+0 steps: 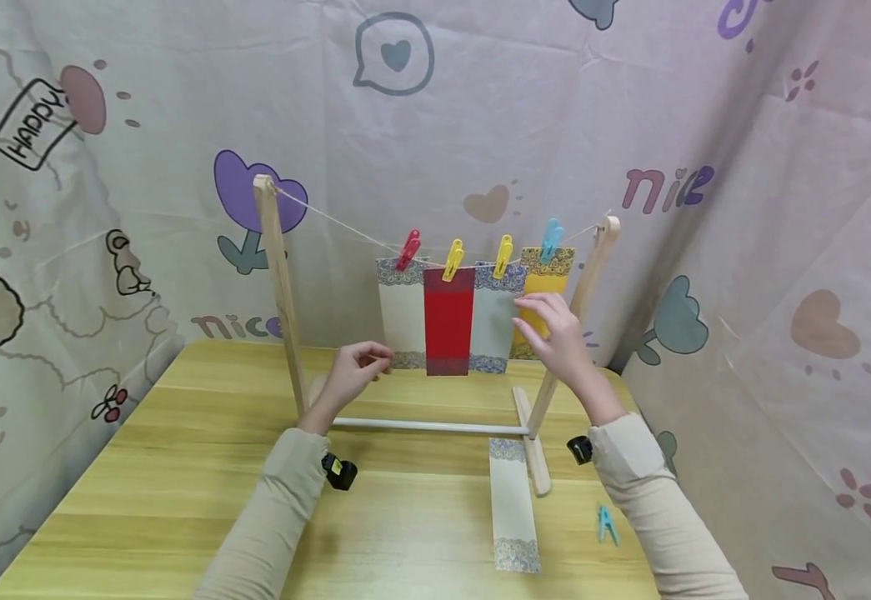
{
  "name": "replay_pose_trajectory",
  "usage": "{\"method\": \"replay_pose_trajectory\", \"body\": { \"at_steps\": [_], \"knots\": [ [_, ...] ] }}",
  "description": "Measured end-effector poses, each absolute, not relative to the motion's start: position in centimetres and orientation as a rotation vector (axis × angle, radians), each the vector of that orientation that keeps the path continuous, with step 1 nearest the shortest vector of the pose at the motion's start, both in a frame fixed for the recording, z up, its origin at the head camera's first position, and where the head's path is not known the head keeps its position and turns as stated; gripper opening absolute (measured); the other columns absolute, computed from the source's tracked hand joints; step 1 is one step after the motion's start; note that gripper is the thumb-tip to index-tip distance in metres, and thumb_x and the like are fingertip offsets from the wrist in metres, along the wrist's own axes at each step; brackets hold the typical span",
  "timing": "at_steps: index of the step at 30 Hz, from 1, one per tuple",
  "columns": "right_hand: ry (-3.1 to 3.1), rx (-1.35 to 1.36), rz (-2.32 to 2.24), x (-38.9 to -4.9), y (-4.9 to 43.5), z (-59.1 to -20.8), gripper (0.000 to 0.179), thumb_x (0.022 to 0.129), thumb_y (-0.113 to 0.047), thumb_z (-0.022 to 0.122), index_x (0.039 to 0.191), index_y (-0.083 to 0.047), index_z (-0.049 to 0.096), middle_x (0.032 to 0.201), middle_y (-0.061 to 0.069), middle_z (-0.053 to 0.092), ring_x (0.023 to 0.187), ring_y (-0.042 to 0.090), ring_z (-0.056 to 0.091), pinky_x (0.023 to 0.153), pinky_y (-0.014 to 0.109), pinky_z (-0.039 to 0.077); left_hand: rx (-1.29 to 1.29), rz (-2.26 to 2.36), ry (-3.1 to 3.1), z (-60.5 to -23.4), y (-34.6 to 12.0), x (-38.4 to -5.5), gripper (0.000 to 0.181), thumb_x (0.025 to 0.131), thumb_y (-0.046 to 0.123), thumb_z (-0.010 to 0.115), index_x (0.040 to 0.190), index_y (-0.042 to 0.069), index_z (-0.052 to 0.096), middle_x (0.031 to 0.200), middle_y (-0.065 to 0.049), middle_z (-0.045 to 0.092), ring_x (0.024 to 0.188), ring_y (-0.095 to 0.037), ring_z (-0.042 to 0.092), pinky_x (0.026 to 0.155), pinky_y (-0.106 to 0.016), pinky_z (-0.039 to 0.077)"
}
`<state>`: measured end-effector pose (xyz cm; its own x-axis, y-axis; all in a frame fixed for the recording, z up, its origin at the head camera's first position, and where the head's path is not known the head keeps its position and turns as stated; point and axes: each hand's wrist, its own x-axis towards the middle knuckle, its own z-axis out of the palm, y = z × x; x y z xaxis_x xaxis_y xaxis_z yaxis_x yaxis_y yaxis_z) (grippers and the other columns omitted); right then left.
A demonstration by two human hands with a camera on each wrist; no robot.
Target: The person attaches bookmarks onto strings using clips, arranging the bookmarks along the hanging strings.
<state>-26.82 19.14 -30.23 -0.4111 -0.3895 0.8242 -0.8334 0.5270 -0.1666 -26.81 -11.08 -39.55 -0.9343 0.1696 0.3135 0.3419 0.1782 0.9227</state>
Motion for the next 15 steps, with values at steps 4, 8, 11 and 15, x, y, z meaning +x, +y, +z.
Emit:
{"method": "replay_pose_trajectory", "body": {
  "at_steps": [4, 8, 11, 15],
  "knots": [
    [-1.990, 0.986, 0.766, -26.7, 19.7, -31.1, 0.026, 0.072, 0.007, 0.067, 0.097, 0.010, 0.060, 0.096, 0.021, 0.059, 0.092, 0.033, 0.052, 0.081, 0.043, 0.042, -0.486, -1.871, -2.299, -40.6, -10.9, -27.3, 0.016, 0.086, 0.001, 0.057, 0.095, -0.010, 0.062, 0.089, -0.026, 0.061, 0.069, -0.019, 0.060, 0.059, -0.030, 0.050],
    [-2.003, 0.967, 0.774, -26.5, 20.3, -32.1, 0.028, 0.070, 0.007, 0.068, 0.097, 0.009, 0.060, 0.095, 0.020, 0.059, 0.092, 0.033, 0.051, 0.081, 0.042, 0.042, -0.502, -1.905, -2.269, -40.8, -10.7, -27.0, 0.015, 0.085, -0.001, 0.057, 0.095, -0.011, 0.061, 0.086, -0.021, 0.063, 0.074, -0.032, 0.061, 0.057, -0.024, 0.049],
    [-2.034, 0.934, 0.784, -26.2, 20.8, -33.0, 0.028, 0.070, 0.008, 0.068, 0.098, 0.009, 0.061, 0.096, 0.018, 0.059, 0.092, 0.032, 0.051, 0.082, 0.039, 0.042, -0.512, -1.887, -2.273, -40.2, -10.4, -26.2, 0.014, 0.085, -0.003, 0.055, 0.094, -0.013, 0.060, 0.083, -0.018, 0.063, 0.072, -0.031, 0.060, 0.057, -0.026, 0.049],
    [-2.054, 0.913, 0.799, -25.9, 21.3, -33.9, 0.028, 0.071, 0.007, 0.068, 0.098, 0.009, 0.061, 0.096, 0.017, 0.059, 0.093, 0.032, 0.051, 0.082, 0.041, 0.041, -0.499, -1.862, -2.292, -39.5, -9.9, -25.1, 0.013, 0.085, -0.006, 0.053, 0.093, -0.013, 0.060, 0.082, -0.019, 0.062, 0.070, -0.025, 0.060, 0.060, -0.035, 0.051]
  ]
}}
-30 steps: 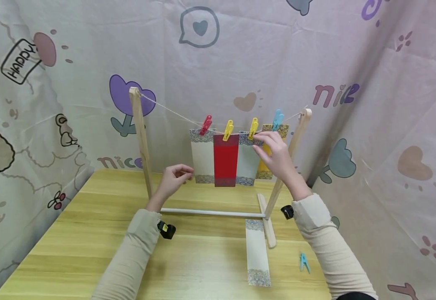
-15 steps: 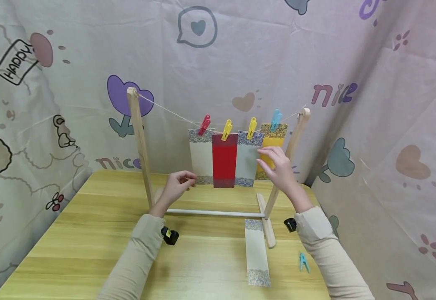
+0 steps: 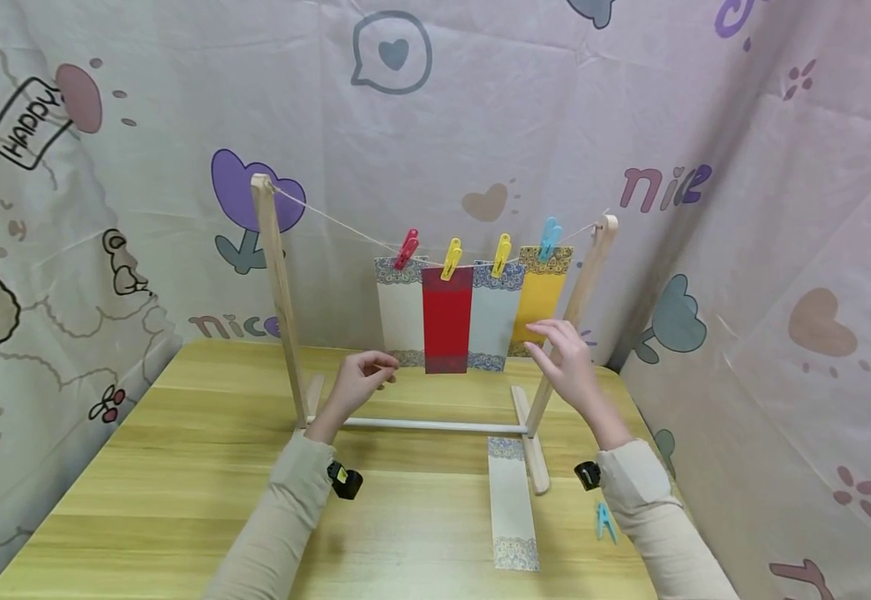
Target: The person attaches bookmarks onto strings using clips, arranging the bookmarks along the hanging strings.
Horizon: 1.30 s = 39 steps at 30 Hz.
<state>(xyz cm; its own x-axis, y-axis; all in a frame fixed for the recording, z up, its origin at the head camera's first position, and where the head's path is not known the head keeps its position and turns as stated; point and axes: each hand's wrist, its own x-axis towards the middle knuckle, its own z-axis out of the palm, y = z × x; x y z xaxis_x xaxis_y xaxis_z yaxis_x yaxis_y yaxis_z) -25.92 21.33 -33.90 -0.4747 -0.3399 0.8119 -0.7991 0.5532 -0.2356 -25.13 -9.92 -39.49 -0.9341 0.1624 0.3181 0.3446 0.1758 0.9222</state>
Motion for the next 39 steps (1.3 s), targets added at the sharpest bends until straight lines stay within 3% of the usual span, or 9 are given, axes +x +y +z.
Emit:
{"method": "replay_pose_trajectory", "body": {
  "at_steps": [6, 13, 17, 21, 24, 26, 32, 39],
  "knots": [
    [-2.066, 0.908, 0.818, -25.5, 21.9, -34.8, 0.027, 0.072, 0.007, 0.067, 0.099, 0.008, 0.061, 0.097, 0.017, 0.059, 0.093, 0.031, 0.051, 0.082, 0.041, 0.041, -0.498, -1.895, -2.295, -39.7, -9.4, -24.7, 0.012, 0.085, -0.006, 0.053, 0.092, -0.011, 0.061, 0.082, -0.018, 0.062, 0.071, -0.027, 0.060, 0.056, -0.023, 0.048],
    [-2.078, 0.910, 0.811, -25.1, 22.5, -35.4, 0.027, 0.073, 0.007, 0.066, 0.099, 0.008, 0.061, 0.098, 0.017, 0.059, 0.092, 0.030, 0.052, 0.080, 0.038, 0.042, -0.493, -1.956, -2.272, -40.5, -8.9, -24.6, 0.011, 0.085, -0.005, 0.053, 0.093, -0.011, 0.060, 0.083, -0.017, 0.062, 0.077, -0.043, 0.057, 0.063, -0.045, 0.049],
    [-2.073, 0.899, 0.819, -25.0, 22.7, -35.8, 0.027, 0.073, 0.008, 0.066, 0.099, 0.007, 0.061, 0.099, 0.017, 0.059, 0.093, 0.030, 0.052, 0.081, 0.037, 0.041, -0.479, -1.990, -2.269, -41.3, -8.7, -24.8, 0.013, 0.085, -0.005, 0.054, 0.095, -0.012, 0.059, 0.086, -0.019, 0.062, 0.078, -0.041, 0.058, 0.064, -0.046, 0.050],
    [-2.070, 0.885, 0.842, -24.8, 23.1, -36.4, 0.027, 0.072, 0.008, 0.066, 0.098, 0.009, 0.061, 0.099, 0.019, 0.059, 0.094, 0.032, 0.052, 0.081, 0.038, 0.041, -0.479, -2.003, -2.267, -43.1, -8.4, -25.9, 0.015, 0.085, -0.001, 0.056, 0.095, -0.011, 0.060, 0.086, -0.014, 0.063, 0.073, -0.028, 0.061, 0.063, -0.045, 0.050],
    [-2.094, 0.872, 0.842, -24.5, 23.4, -36.8, 0.026, 0.073, 0.007, 0.065, 0.098, 0.009, 0.061, 0.098, 0.019, 0.059, 0.093, 0.032, 0.052, 0.083, 0.038, 0.040, -0.473, -2.021, -2.268, -43.6, -8.2, -26.2, 0.015, 0.085, -0.001, 0.057, 0.095, -0.012, 0.060, 0.084, -0.011, 0.064, 0.069, -0.021, 0.061, 0.059, -0.036, 0.051],
    [-2.110, 0.866, 0.842, -24.3, 23.6, -37.2, 0.025, 0.074, 0.006, 0.065, 0.098, 0.008, 0.061, 0.097, 0.018, 0.060, 0.093, 0.031, 0.052, 0.085, 0.036, 0.040, -0.473, -2.035, -2.264, -43.1, -8.1, -25.7, 0.015, 0.085, -0.002, 0.057, 0.095, -0.013, 0.059, 0.084, -0.014, 0.063, 0.069, -0.024, 0.061, 0.057, -0.032, 0.050],
    [-2.117, 0.855, 0.839, -23.9, 24.1, -38.2, 0.026, 0.072, 0.008, 0.065, 0.098, 0.007, 0.061, 0.096, 0.017, 0.060, 0.091, 0.029, 0.052, 0.087, 0.029, 0.039, -0.467, -2.063, -2.234, -42.9, -7.6, -25.0, 0.015, 0.084, -0.004, 0.057, 0.097, -0.012, 0.058, 0.087, -0.027, 0.059, 0.069, -0.031, 0.061, 0.057, -0.040, 0.051],
    [-2.109, 0.835, 0.832, -23.6, 24.8, -39.3, 0.028, 0.069, 0.012, 0.066, 0.096, 0.008, 0.061, 0.092, 0.015, 0.060, 0.084, 0.026, 0.052, 0.077, 0.022, 0.041, -0.424, -2.090, -2.225, -45.3, -7.0, -26.2, 0.017, 0.083, 0.001, 0.060, 0.097, -0.008, 0.059, 0.081, -0.010, 0.063, 0.068, -0.027, 0.062, 0.056, -0.031, 0.051]
  ]
}}
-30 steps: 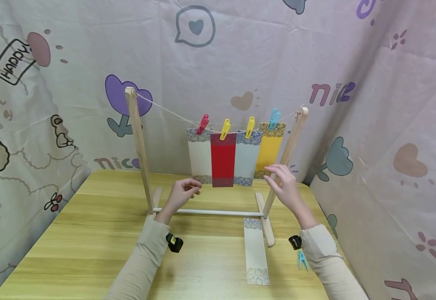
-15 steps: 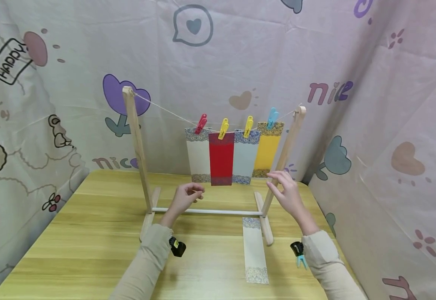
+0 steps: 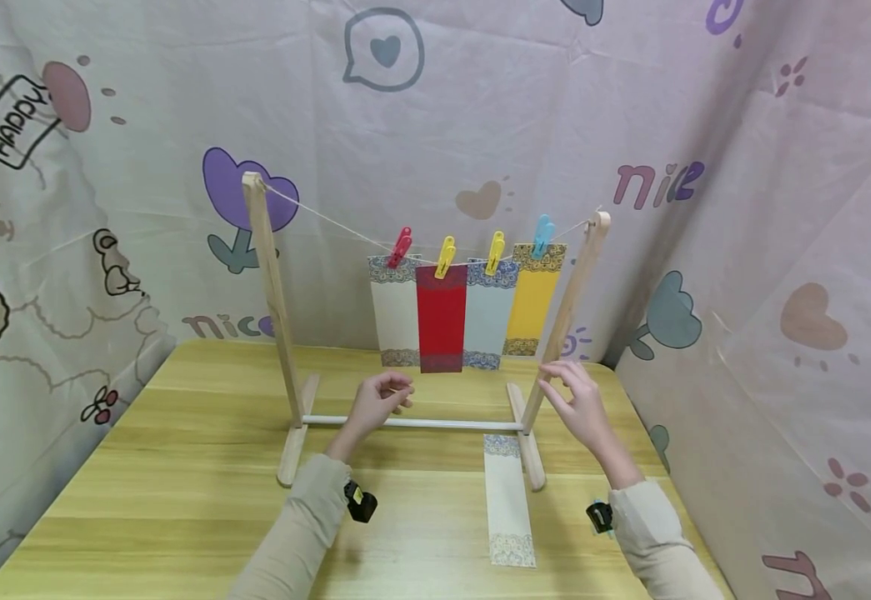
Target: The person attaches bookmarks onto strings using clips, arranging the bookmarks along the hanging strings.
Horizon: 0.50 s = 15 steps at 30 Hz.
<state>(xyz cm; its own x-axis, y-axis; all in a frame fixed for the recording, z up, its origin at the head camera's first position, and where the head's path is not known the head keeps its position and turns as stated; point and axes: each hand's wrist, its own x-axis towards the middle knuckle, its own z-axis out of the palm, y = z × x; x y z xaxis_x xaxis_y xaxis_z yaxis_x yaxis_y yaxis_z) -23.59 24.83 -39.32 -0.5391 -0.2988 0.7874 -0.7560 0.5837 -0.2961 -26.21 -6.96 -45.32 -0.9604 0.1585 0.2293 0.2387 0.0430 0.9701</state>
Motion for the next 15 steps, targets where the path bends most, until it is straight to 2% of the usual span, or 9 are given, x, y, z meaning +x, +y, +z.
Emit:
{"method": "replay_pose_trajectory", "body": {
  "at_steps": [7, 12, 15],
  "knots": [
    [-2.156, 0.790, 0.837, -23.0, 25.4, -40.7, 0.028, 0.069, 0.012, 0.067, 0.096, 0.008, 0.062, 0.091, 0.016, 0.060, 0.083, 0.026, 0.052, 0.075, 0.024, 0.042, -0.465, -2.123, -2.197, -44.6, -6.3, -25.0, 0.013, 0.082, -0.006, 0.057, 0.094, -0.012, 0.057, 0.079, -0.013, 0.062, 0.073, -0.037, 0.060, 0.063, -0.043, 0.051],
    [-2.179, 0.762, 0.854, -22.6, 25.8, -41.6, 0.026, 0.070, 0.010, 0.067, 0.095, 0.008, 0.062, 0.092, 0.016, 0.060, 0.083, 0.026, 0.052, 0.075, 0.022, 0.042, -0.467, -2.103, -2.239, -44.1, -6.1, -24.1, 0.013, 0.083, -0.008, 0.055, 0.094, -0.014, 0.057, 0.083, -0.022, 0.061, 0.078, -0.043, 0.057, 0.064, -0.031, 0.051],
    [-2.178, 0.747, 0.866, -22.4, 26.0, -42.2, 0.025, 0.070, 0.011, 0.067, 0.094, 0.007, 0.062, 0.092, 0.016, 0.060, 0.083, 0.026, 0.052, 0.074, 0.017, 0.041, -0.479, -2.087, -2.245, -44.2, -6.0, -23.9, 0.011, 0.084, -0.008, 0.055, 0.092, -0.013, 0.058, 0.082, -0.022, 0.061, 0.078, -0.041, 0.058, 0.061, -0.023, 0.049]
  ]
}}
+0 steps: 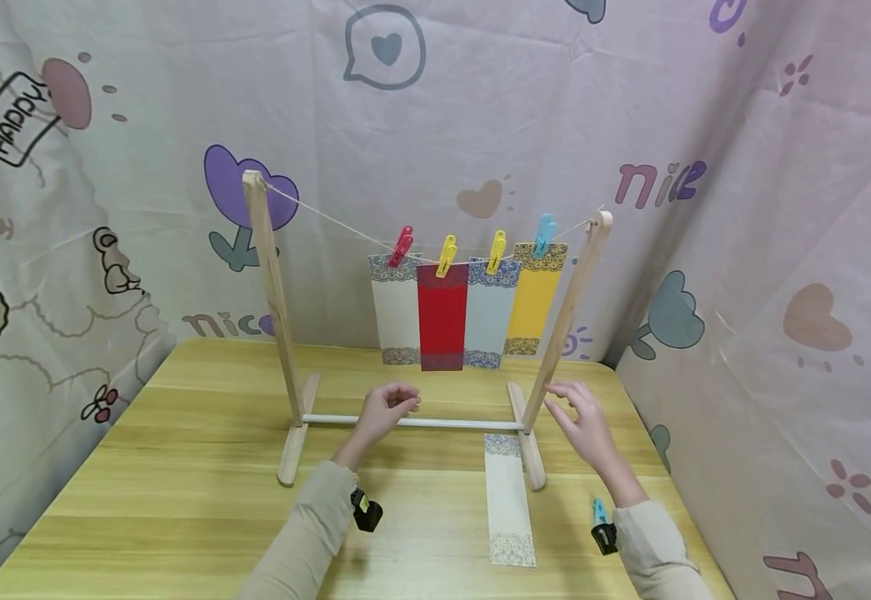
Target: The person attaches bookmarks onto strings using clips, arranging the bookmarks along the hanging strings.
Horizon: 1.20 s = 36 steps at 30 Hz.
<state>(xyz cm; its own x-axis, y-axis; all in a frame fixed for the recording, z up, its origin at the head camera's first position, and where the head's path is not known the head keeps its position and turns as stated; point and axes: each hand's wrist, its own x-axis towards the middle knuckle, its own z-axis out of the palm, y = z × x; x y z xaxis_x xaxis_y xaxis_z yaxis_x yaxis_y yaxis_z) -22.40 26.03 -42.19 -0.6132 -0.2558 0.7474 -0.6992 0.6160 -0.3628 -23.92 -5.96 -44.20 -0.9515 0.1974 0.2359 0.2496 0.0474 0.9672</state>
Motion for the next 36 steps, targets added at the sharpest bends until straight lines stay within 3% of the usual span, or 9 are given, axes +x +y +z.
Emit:
{"method": "replay_pose_trajectory", "body": {
  "at_steps": [8, 21, 25, 29, 32, 36],
  "knots": [
    [-2.155, 0.746, 0.848, -21.9, 26.6, -43.7, 0.026, 0.067, 0.013, 0.067, 0.092, 0.006, 0.063, 0.090, 0.015, 0.061, 0.078, 0.024, 0.053, 0.069, 0.014, 0.040, -0.481, -2.077, -2.256, -45.0, -5.8, -23.8, 0.010, 0.083, -0.004, 0.058, 0.090, -0.011, 0.059, 0.079, -0.015, 0.062, 0.077, -0.042, 0.056, 0.060, -0.025, 0.048],
    [-2.208, 0.722, 0.854, -20.8, 27.6, -45.6, 0.027, 0.067, 0.012, 0.068, 0.093, 0.004, 0.063, 0.090, 0.012, 0.061, 0.077, 0.025, 0.053, 0.067, 0.018, 0.044, -0.479, -2.130, -2.287, -45.9, -5.3, -23.4, 0.010, 0.083, -0.006, 0.057, 0.090, -0.012, 0.059, 0.080, -0.017, 0.062, 0.079, -0.045, 0.055, 0.062, -0.020, 0.048],
    [-2.215, 0.713, 0.850, -20.4, 27.8, -46.2, 0.027, 0.067, 0.013, 0.068, 0.092, 0.005, 0.063, 0.089, 0.012, 0.061, 0.077, 0.025, 0.053, 0.061, 0.031, 0.047, -0.485, -2.100, -2.303, -46.0, -5.1, -23.2, 0.009, 0.083, -0.005, 0.058, 0.089, -0.012, 0.060, 0.080, -0.017, 0.062, 0.072, -0.030, 0.058, 0.061, -0.020, 0.047],
    [-2.223, 0.696, 0.874, -20.1, 27.9, -46.6, 0.027, 0.068, 0.012, 0.067, 0.093, 0.004, 0.063, 0.089, 0.011, 0.061, 0.078, 0.024, 0.053, 0.063, 0.021, 0.044, -0.500, -2.058, -2.336, -46.1, -4.9, -23.1, 0.009, 0.083, -0.004, 0.058, 0.088, -0.012, 0.060, 0.078, -0.016, 0.061, 0.066, -0.013, 0.054, 0.058, -0.020, 0.045],
    [-2.221, 0.688, 0.882, -20.0, 28.0, -47.1, 0.026, 0.067, 0.012, 0.067, 0.092, 0.004, 0.063, 0.089, 0.012, 0.061, 0.077, 0.025, 0.053, 0.064, 0.016, 0.042, -0.522, -2.034, -2.336, -46.5, -4.7, -23.1, 0.010, 0.083, -0.003, 0.058, 0.087, -0.012, 0.059, 0.078, -0.021, 0.060, 0.064, -0.011, 0.053, 0.058, -0.024, 0.046],
    [-2.235, 0.684, 0.878, -19.7, 28.1, -47.8, 0.026, 0.067, 0.012, 0.067, 0.092, 0.006, 0.062, 0.089, 0.014, 0.061, 0.075, 0.028, 0.053, 0.061, 0.024, 0.046, -0.516, -2.005, -2.355, -46.3, -4.4, -22.5, 0.009, 0.082, -0.005, 0.058, 0.087, -0.012, 0.059, 0.081, -0.027, 0.059, 0.065, -0.012, 0.052, 0.061, -0.032, 0.048]
  ]
}}
